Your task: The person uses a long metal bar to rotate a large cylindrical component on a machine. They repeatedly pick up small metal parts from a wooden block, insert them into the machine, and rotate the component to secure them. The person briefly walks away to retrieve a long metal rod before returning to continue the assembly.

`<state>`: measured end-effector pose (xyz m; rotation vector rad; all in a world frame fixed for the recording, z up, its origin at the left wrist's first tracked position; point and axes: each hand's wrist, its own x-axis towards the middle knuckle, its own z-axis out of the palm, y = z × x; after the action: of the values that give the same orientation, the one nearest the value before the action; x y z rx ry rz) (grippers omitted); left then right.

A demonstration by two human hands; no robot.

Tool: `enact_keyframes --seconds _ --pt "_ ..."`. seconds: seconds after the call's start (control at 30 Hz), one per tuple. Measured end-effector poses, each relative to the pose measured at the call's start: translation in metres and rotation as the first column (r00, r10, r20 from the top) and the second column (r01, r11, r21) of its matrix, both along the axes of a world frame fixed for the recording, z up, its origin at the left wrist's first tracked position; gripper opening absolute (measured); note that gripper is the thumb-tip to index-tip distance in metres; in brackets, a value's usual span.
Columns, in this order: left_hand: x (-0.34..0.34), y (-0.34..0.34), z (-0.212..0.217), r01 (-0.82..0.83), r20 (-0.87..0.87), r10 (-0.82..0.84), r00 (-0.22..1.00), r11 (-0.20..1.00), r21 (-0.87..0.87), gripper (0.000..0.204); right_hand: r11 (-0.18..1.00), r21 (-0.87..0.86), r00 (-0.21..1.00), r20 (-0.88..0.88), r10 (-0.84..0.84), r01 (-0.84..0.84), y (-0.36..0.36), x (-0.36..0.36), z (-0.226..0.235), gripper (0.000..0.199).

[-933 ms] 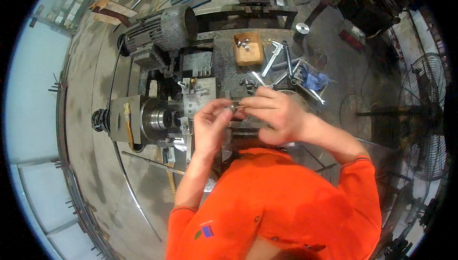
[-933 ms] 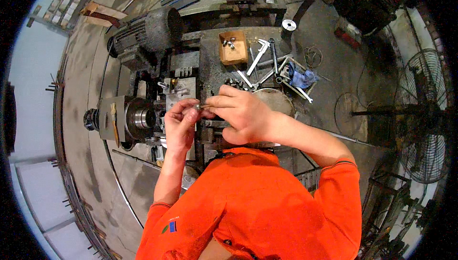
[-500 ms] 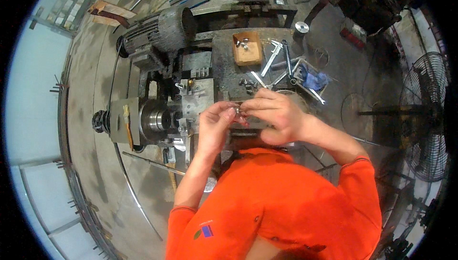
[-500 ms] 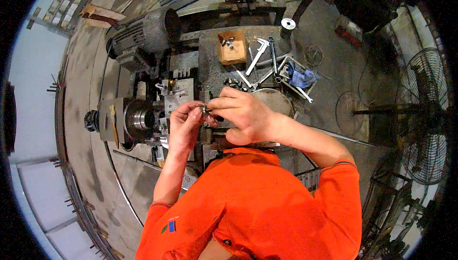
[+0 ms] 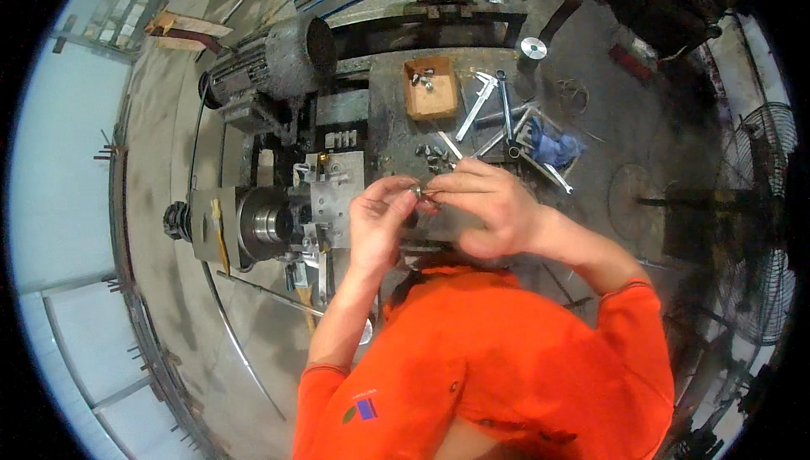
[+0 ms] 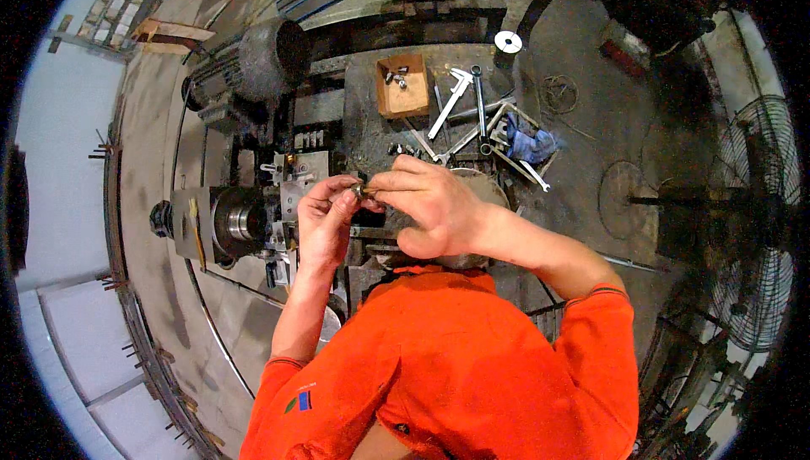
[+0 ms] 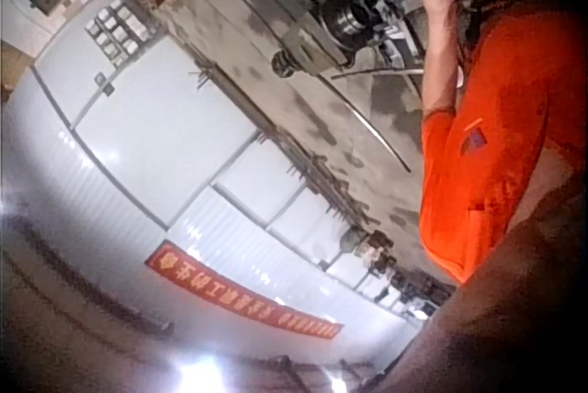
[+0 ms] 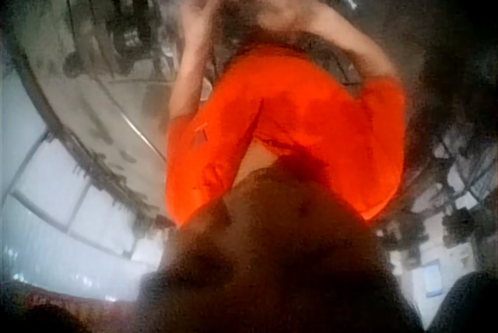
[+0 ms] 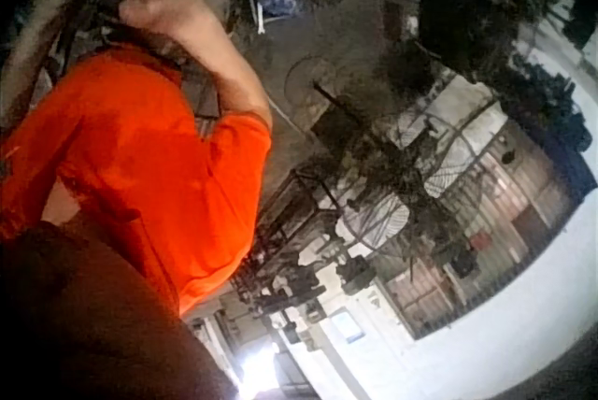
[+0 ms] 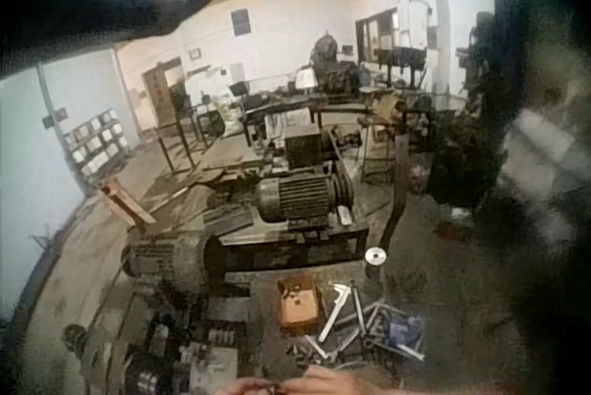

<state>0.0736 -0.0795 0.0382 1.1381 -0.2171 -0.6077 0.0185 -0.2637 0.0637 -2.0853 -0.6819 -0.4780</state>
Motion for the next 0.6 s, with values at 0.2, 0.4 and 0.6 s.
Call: enact_keyframes --seconds 0.2,0.4,0.6 --pt "0.006 -0.02 0.001 0.001 0.038 -0.003 0.999 0.998 0.057 0.016 0.999 0.043 0.998 -0.056 0.022 -0.02 -0.022 0.009 -0.002 0.041" --pt "0.015 -0.042 -0.007 -0.012 0.016 0.01 1.0 0.994 0.109 0.018 0.998 0.069 0.994 -0.104 0.016 -0.009 -0.046 0.017 -0.022 0.045" --pt "0.062 -0.072 -0.037 -0.064 0.185 -0.023 0.983 0.891 0.45 0.016 0.884 -0.03 0.833 -0.321 -0.45 0.466 -0.139 0.042 -0.103 0.044"
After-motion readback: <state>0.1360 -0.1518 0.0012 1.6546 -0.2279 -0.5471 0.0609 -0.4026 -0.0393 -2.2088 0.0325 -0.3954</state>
